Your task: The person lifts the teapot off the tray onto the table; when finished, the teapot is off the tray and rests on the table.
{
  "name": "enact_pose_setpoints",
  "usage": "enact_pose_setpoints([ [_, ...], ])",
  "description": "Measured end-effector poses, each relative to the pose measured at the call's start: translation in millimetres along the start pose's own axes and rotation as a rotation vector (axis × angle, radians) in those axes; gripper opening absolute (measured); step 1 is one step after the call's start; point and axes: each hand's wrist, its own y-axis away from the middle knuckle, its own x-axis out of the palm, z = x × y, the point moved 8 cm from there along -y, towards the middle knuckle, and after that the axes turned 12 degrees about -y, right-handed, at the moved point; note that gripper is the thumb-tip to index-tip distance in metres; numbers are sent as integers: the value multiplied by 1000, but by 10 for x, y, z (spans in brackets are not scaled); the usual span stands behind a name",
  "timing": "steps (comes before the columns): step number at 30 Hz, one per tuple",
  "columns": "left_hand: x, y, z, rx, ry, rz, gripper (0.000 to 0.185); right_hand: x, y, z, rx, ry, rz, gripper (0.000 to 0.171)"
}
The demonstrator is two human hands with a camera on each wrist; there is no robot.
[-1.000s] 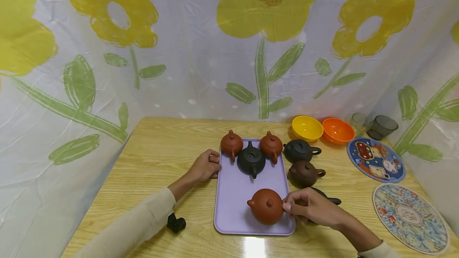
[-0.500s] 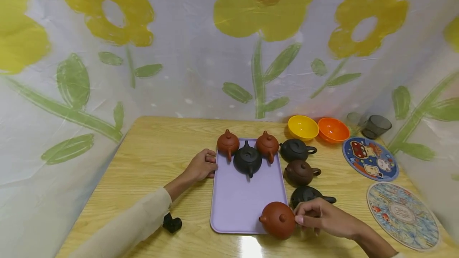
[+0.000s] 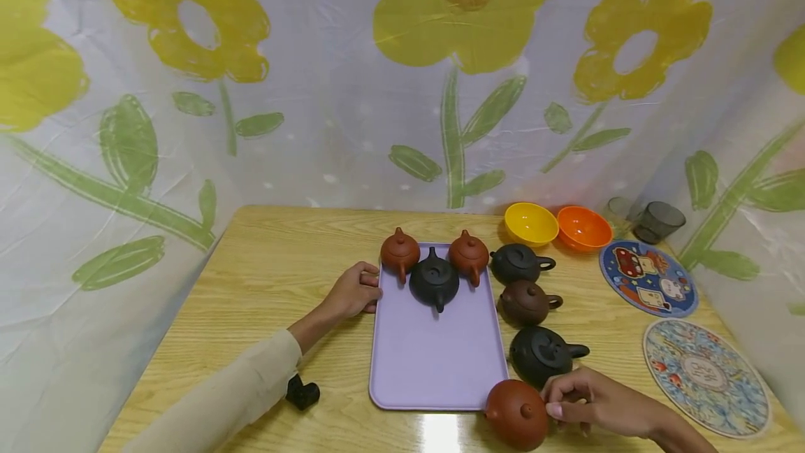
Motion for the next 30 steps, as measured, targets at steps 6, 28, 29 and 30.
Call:
enact_pose_setpoints([
  [6,-1,8,-9,-3,-10,-4,43,-28,125,-80,-3,-75,72,23],
  [28,2,0,10,-9,-6,-14,43,-314,378,-271,31,-168,98,27],
  [29,4,2,11,-9,-8,-14,42,-321,383,-276,36,-168,91,27],
  [30,5,3,9,-9,-10,-16,42,-326,386,-282,40,-169,86,27],
])
